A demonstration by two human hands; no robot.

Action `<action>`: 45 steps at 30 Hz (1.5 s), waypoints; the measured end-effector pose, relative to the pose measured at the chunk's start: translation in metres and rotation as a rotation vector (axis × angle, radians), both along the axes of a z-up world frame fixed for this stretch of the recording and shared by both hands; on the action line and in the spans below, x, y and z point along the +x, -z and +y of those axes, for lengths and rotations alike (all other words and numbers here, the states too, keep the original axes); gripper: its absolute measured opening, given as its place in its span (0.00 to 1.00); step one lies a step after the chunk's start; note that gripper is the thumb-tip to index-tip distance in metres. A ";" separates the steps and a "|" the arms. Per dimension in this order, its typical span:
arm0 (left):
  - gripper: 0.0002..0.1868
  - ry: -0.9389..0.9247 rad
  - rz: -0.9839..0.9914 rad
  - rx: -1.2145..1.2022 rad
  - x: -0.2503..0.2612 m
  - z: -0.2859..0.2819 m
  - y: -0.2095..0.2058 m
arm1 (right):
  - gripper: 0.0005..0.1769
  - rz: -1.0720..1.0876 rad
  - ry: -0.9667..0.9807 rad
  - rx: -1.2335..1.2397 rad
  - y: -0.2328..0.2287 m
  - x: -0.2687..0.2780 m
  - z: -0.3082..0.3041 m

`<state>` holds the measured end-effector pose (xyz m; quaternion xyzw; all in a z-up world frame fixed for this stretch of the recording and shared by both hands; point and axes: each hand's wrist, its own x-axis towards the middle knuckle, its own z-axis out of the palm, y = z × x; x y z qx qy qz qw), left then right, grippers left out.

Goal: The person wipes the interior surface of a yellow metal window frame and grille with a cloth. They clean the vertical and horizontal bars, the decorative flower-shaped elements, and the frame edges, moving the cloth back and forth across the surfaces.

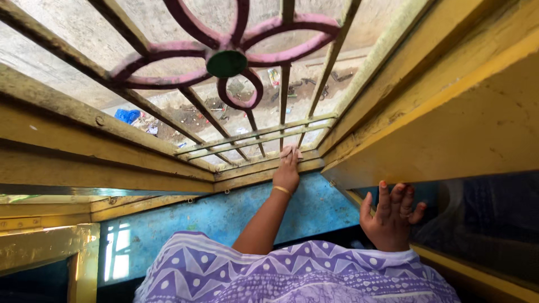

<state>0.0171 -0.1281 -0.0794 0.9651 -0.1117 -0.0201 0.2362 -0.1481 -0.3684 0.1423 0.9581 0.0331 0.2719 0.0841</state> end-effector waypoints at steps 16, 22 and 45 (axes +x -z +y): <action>0.31 0.000 -0.470 -0.094 0.009 -0.057 -0.007 | 0.49 0.012 0.010 0.110 -0.013 -0.001 0.023; 0.31 -0.194 0.675 0.012 0.069 -0.089 -0.034 | 0.48 0.090 -0.005 0.122 -0.025 -0.011 0.016; 0.22 0.078 -0.625 -0.583 0.006 -0.020 -0.236 | 0.39 0.037 0.047 0.284 -0.015 0.004 0.021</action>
